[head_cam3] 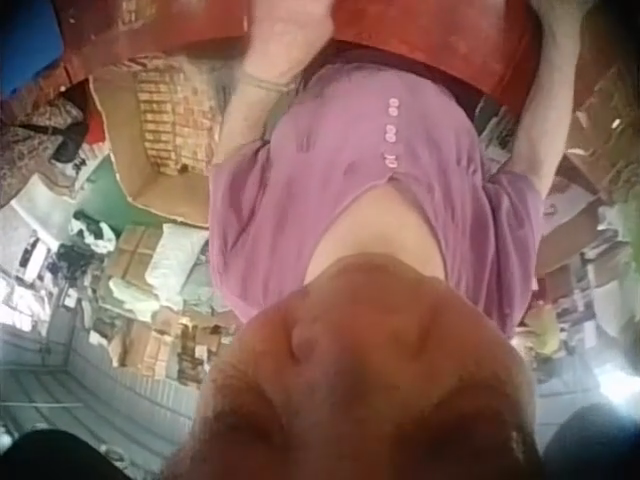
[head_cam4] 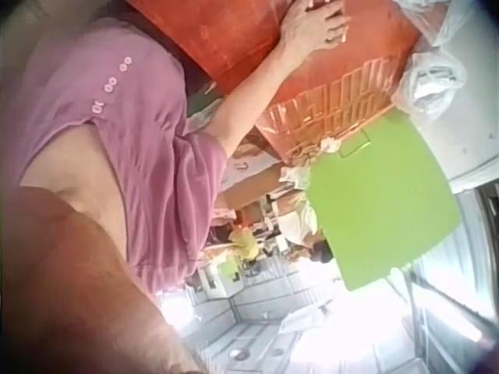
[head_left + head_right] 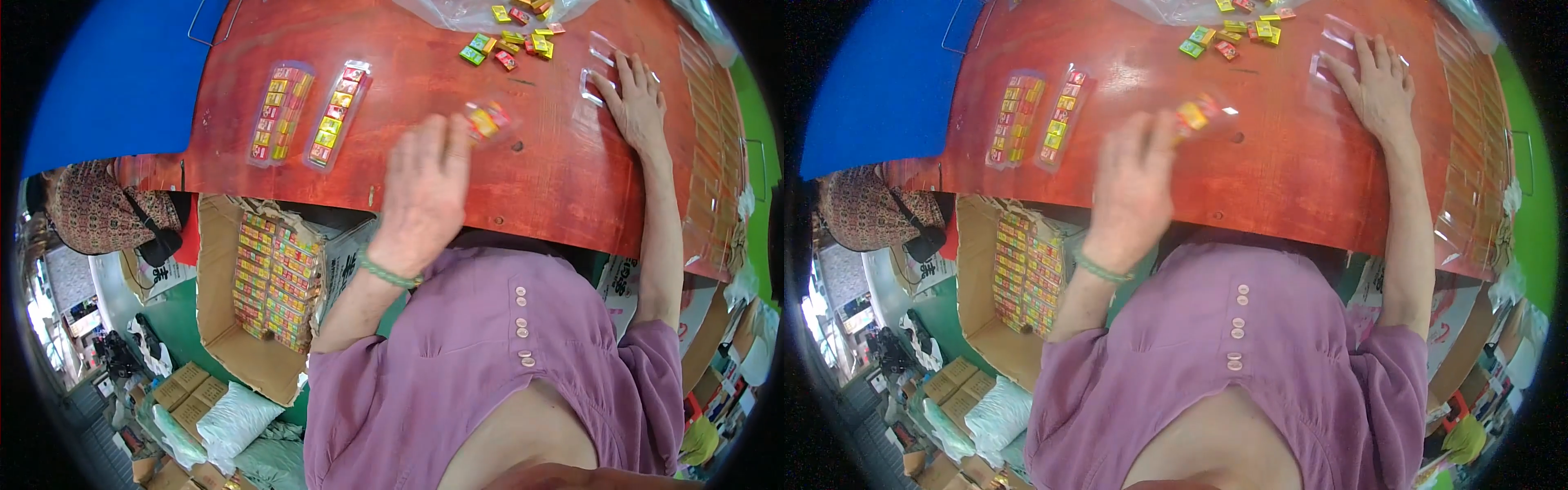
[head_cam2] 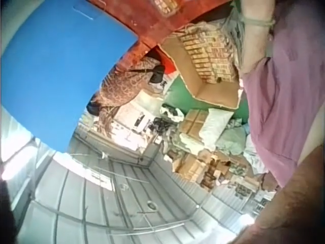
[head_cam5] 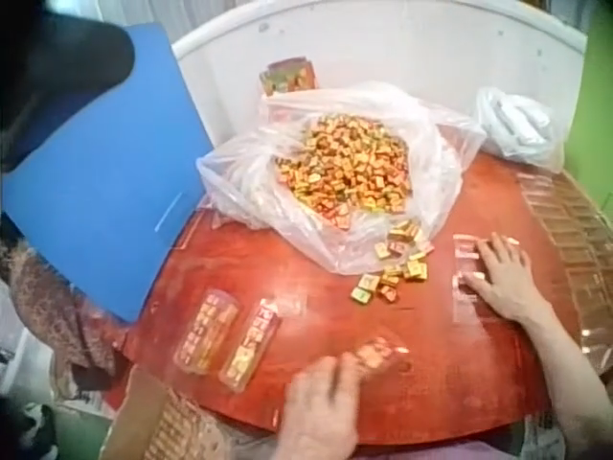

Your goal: Packing small wrapped candies or blocks into compartments of a clear plastic tray.

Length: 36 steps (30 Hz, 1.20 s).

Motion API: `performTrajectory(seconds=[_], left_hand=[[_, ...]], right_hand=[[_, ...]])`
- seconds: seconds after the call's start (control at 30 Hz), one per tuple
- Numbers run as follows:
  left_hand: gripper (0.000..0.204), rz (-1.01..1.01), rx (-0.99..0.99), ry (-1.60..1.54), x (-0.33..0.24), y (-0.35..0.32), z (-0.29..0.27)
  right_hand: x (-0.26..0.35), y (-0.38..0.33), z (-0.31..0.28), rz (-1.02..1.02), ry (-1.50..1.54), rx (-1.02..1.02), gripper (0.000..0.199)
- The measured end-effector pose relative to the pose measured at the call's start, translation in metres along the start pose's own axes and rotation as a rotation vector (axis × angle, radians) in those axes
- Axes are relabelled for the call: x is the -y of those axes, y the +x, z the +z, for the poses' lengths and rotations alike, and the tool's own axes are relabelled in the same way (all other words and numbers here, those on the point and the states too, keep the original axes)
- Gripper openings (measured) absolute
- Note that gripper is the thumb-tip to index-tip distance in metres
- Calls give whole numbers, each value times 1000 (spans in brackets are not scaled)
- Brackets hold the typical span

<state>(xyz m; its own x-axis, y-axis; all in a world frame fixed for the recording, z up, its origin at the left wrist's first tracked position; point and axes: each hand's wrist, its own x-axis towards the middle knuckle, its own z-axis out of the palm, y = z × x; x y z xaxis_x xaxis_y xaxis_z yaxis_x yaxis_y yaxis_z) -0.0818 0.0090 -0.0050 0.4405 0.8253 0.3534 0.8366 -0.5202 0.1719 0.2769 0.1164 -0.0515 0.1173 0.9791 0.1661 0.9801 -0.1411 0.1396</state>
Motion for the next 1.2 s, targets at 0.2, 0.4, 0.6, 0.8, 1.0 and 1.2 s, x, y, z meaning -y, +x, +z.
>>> performTrajectory(seconds=[0.2, 0.4, 0.6, 0.8, 1.0, 1.2], left_hand=[[36, -215, -174, 190, 63, -4, -15], [37, -275, -152, 287, 93, -9, -11], [39, -265, -157, 259, 96, -9, -7], [42, -176, -199, 198, 67, 9, -10], [46, -53, -4, -190, 27, 66, 21], [58, 94, 20, -203, 17, 120, 52]], right_hand=[[13, -40, -17, -28, -17, -19, 75], [28, -58, -36, -67, 39, -19, 77], [25, -74, -53, -53, 137, -30, 77], [36, -90, -52, -99, 152, 42, 72], [16, -78, -42, -60, 105, 51, 71], [5, -72, -54, -41, 24, 56, 72]])
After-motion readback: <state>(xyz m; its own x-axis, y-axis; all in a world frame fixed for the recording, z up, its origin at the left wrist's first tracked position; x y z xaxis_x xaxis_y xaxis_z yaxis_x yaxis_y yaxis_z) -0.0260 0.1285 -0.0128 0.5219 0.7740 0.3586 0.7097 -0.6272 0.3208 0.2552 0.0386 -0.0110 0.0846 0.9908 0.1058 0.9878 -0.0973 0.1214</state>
